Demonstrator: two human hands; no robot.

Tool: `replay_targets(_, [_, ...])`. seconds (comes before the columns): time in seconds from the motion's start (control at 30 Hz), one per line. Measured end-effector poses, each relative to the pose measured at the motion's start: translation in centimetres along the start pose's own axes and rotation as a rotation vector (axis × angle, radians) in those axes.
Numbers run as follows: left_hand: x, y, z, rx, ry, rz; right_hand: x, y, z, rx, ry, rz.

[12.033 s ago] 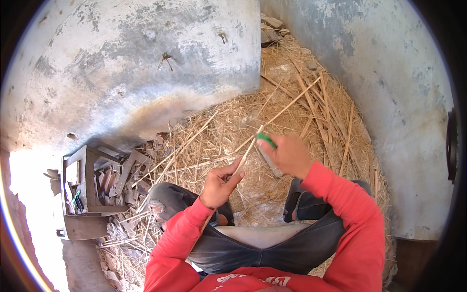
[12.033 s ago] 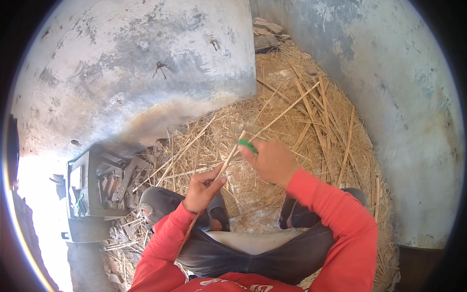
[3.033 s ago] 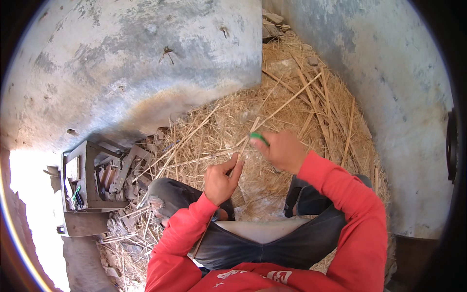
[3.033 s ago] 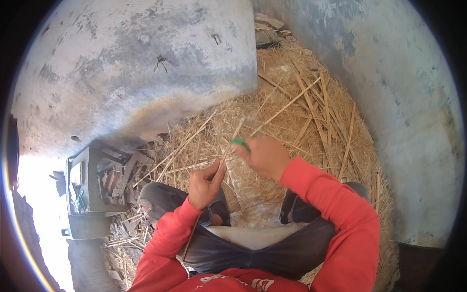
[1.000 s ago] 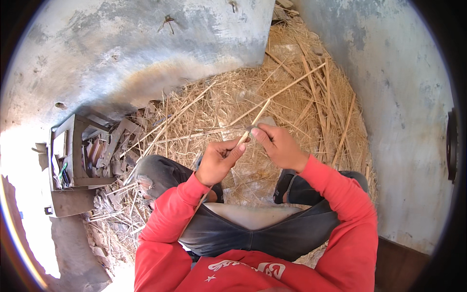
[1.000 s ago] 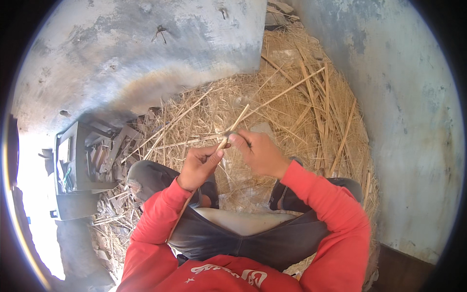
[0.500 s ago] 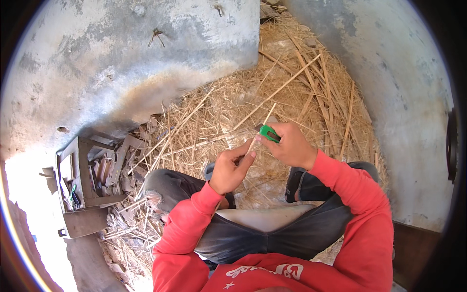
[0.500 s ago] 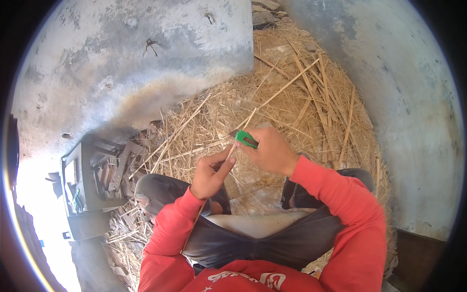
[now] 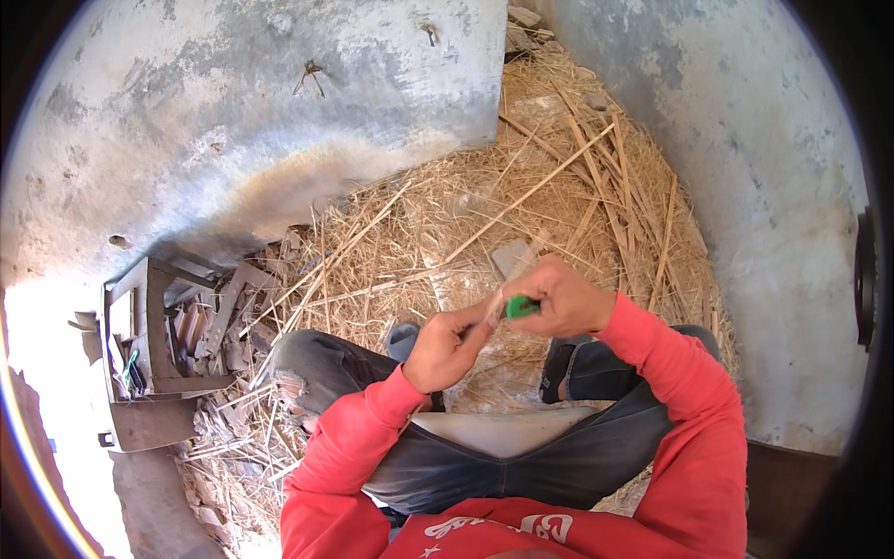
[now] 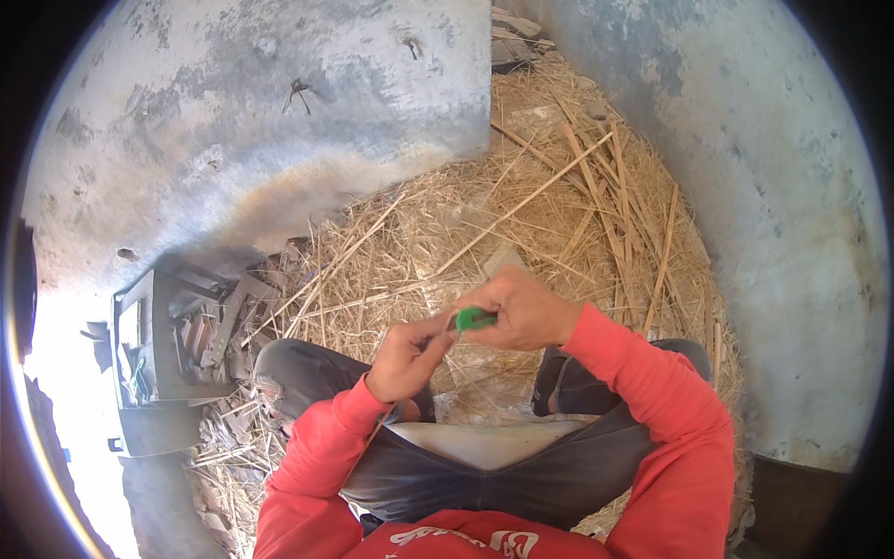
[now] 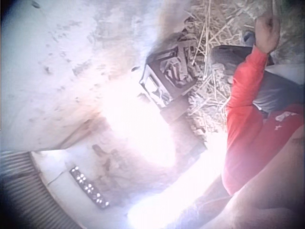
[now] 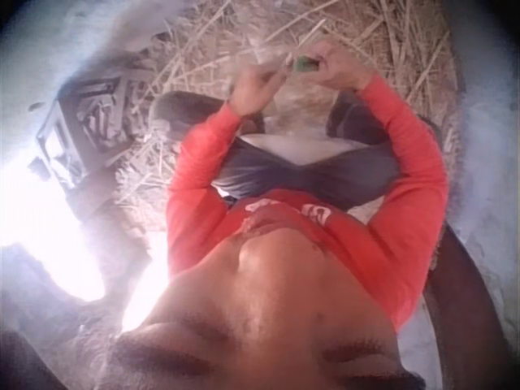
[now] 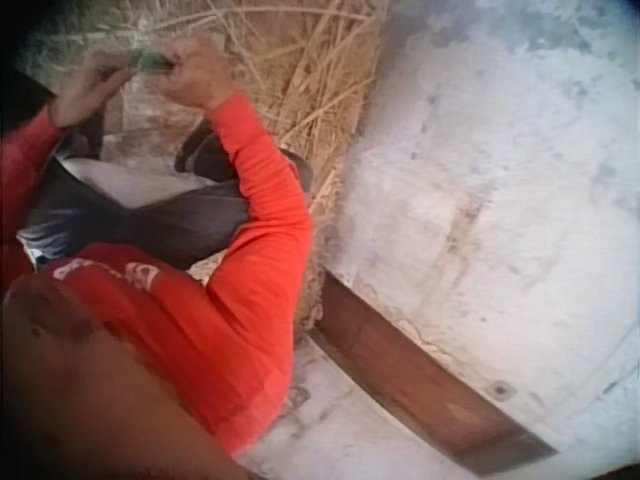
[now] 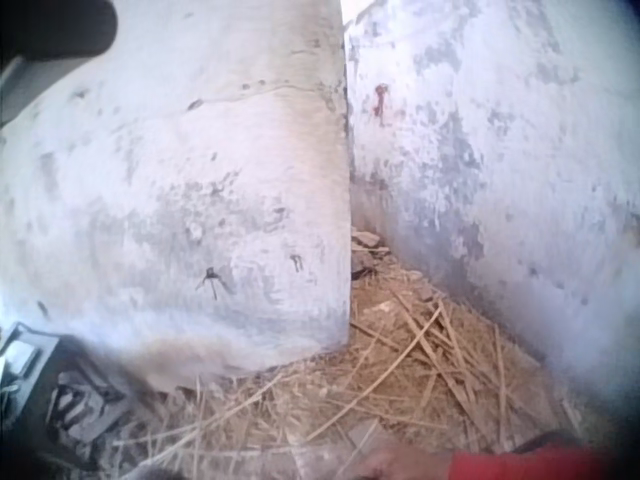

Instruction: The person is shaving a thin wooden strip with a green-handled tool, peeling off long thin shavings.

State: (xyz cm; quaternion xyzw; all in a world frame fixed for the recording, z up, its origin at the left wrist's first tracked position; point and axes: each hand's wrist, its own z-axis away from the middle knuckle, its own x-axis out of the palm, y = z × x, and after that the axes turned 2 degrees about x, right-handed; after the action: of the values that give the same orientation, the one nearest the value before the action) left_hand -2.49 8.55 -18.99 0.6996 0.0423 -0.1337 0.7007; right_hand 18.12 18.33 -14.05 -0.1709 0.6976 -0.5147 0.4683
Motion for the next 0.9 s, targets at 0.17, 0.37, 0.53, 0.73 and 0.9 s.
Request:
replay_targets(0.17, [-2.6, 0.0, -2.5, -0.047, 0.163, 0.102, 2.9, -2.9, 0.7, -0.063, -0.283, -0.117])
replay_targets(0.37, [-2.7, 0.5, -1.9, -0.082, 0.022, 0.416, 1.5, -0.6, -0.7, 0.025, 0.392, 0.135])
replay_targets(0.53, [-1.8, 0.3, -1.9, -0.084, -0.006, 0.409, 1.1, -1.5, -0.2, 0.223, 0.366, 0.248])
replay_targets(0.73, [-0.6, 0.0, -1.5, -0.095, -0.021, 0.430, 1.5, -1.5, -0.6, 0.310, 0.217, 0.413])
replay_targets(0.9, [-1.3, 0.1, -1.4, -0.097, -0.014, 0.304, 1.3, 0.4, -1.0, 0.199, 0.321, 0.515])
